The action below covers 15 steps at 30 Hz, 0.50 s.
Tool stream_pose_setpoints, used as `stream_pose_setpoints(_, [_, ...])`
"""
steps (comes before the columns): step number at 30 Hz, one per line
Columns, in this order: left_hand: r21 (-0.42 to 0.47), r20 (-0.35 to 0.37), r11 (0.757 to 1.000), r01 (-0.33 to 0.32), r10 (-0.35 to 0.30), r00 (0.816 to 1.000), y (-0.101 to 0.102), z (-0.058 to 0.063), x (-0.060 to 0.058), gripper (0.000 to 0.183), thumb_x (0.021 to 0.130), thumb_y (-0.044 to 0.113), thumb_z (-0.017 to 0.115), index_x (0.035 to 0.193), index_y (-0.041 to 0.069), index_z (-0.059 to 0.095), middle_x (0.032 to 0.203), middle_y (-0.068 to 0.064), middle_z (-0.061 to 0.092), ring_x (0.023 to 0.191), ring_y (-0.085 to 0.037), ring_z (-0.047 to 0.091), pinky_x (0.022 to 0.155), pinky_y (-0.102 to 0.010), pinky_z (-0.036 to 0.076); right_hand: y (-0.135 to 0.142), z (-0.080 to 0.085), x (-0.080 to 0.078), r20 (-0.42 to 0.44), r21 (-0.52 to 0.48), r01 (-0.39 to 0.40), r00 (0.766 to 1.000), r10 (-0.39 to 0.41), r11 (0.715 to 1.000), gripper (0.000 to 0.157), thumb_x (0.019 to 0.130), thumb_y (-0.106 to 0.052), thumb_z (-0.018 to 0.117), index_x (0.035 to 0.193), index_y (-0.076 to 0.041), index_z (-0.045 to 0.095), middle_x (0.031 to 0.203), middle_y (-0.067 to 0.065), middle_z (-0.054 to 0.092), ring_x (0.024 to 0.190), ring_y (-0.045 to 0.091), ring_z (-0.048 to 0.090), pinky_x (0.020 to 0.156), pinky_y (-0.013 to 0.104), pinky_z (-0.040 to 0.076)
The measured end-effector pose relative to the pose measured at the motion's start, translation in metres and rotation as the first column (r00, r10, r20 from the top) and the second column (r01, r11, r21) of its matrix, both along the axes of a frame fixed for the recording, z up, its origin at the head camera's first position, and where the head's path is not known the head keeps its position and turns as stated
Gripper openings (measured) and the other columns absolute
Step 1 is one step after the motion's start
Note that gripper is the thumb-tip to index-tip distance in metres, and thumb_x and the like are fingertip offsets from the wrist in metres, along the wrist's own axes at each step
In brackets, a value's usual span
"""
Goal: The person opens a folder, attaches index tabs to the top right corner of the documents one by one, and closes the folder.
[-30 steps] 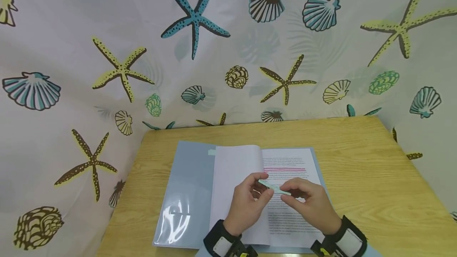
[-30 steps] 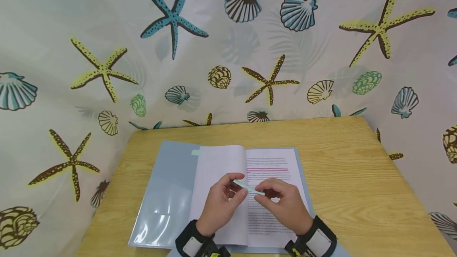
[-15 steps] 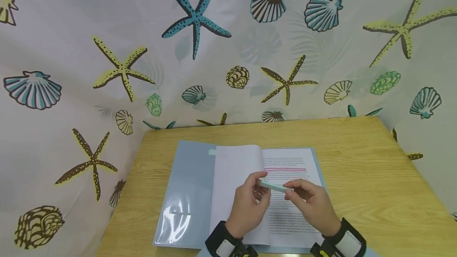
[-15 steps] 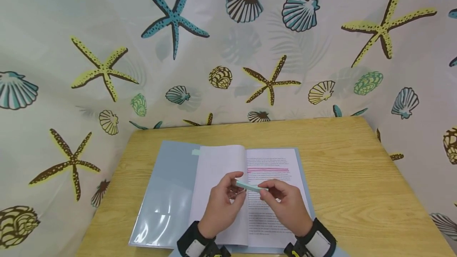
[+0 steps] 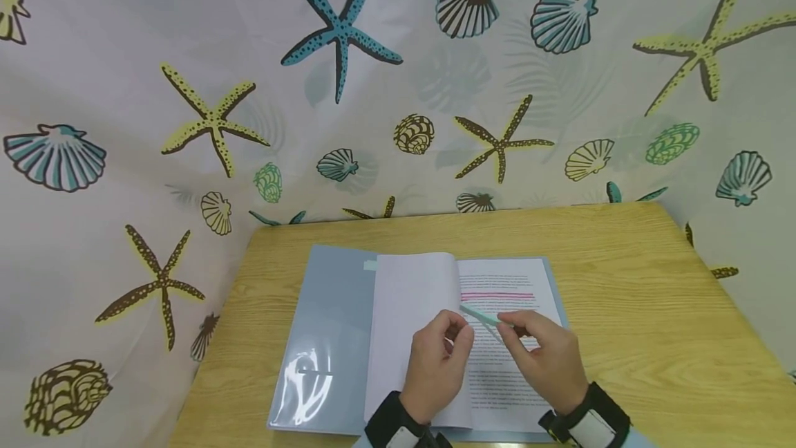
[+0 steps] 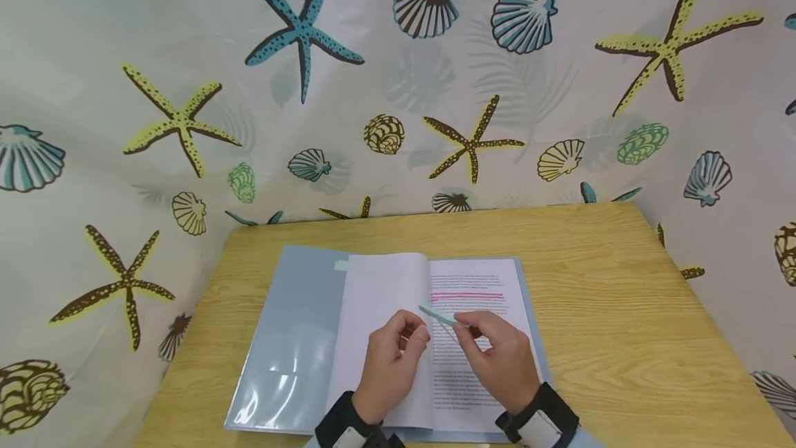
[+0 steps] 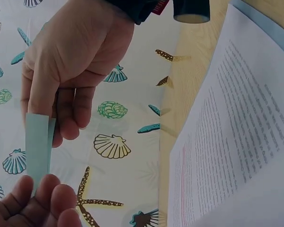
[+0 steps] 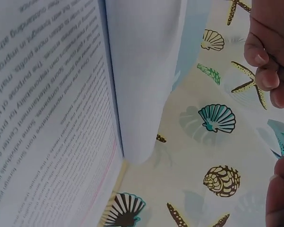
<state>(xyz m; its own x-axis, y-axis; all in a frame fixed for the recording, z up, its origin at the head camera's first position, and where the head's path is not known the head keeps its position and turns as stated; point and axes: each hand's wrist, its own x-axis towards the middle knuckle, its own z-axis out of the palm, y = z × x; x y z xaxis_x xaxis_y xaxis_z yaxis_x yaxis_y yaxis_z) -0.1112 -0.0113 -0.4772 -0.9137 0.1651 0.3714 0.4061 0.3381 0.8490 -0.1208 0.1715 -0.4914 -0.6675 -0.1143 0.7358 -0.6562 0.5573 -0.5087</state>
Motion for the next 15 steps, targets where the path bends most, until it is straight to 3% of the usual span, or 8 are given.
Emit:
stream_pose_setpoints(2, [-0.014, 0.019, 1.000, 0.026, -0.025, 0.999, 0.0038, 0.0007, 0.0007, 0.020, 0.097, 0.029, 0.051, 0.084, 0.017, 0.058, 0.071, 0.011, 0.058, 0.066, -0.001, 0.054, 0.052, -0.020, 0.045, -0.0029, 0.0010, -0.0002, -0.066, 0.031, -0.004, 0.998, 0.006, 0.999, 0.010, 0.084, -0.014, 0.068, 0.093, -0.009, 0.069, 0.083, 0.001, 0.069, 0.070, 0.008, 0.062, 0.060, 0.019, 0.051])
stream_pose_setpoints(4, [-0.032, 0.027, 0.998, 0.049, -0.048, 0.998, 0.0074, 0.0011, 0.0011, 0.027, 0.097, 0.036, 0.050, 0.080, 0.017, 0.059, 0.067, 0.012, 0.057, 0.063, 0.000, 0.053, 0.049, -0.018, 0.043, -0.0062, 0.0017, -0.0004, -0.130, 0.048, -0.018, 0.991, 0.024, 0.999, 0.016, 0.091, -0.022, 0.063, 0.093, -0.007, 0.069, 0.083, 0.003, 0.069, 0.070, 0.011, 0.063, 0.059, 0.020, 0.052])
stream_pose_setpoints(8, [-0.046, 0.028, 0.997, 0.057, -0.056, 0.998, 0.0106, 0.0018, 0.0022, 0.028, 0.096, 0.033, 0.052, 0.076, 0.016, 0.062, 0.063, 0.012, 0.057, 0.057, 0.003, 0.050, 0.045, -0.015, 0.040, -0.0104, 0.0003, -0.0008, -0.193, 0.065, -0.038, 0.980, 0.050, 0.997, 0.027, 0.096, -0.028, 0.056, 0.092, -0.004, 0.069, 0.081, 0.005, 0.069, 0.068, 0.013, 0.064, 0.057, 0.022, 0.053])
stream_pose_setpoints(13, [-0.058, 0.033, 0.998, 0.036, -0.034, 0.999, 0.0076, -0.0007, 0.0027, 0.021, 0.092, 0.014, 0.053, 0.073, 0.014, 0.061, 0.060, 0.011, 0.055, 0.050, 0.003, 0.045, 0.042, -0.014, 0.036, -0.0073, -0.0016, -0.0026, -0.132, 0.022, -0.006, 0.991, 0.009, 1.000, 0.012, 0.086, -0.015, 0.066, 0.092, -0.006, 0.070, 0.080, 0.004, 0.070, 0.065, 0.009, 0.062, 0.056, 0.020, 0.051])
stream_pose_setpoints(15, [-0.065, 0.046, 0.997, 0.034, -0.031, 0.998, 0.0057, -0.0024, 0.0029, 0.020, 0.091, 0.012, 0.053, 0.073, 0.013, 0.061, 0.060, 0.012, 0.055, 0.051, 0.003, 0.045, 0.042, -0.014, 0.036, -0.0050, -0.0019, -0.0043, -0.090, 0.001, 0.016, 0.996, -0.016, 1.000, 0.012, 0.080, -0.009, 0.070, 0.092, -0.007, 0.070, 0.080, 0.003, 0.070, 0.064, 0.008, 0.061, 0.056, 0.019, 0.051])
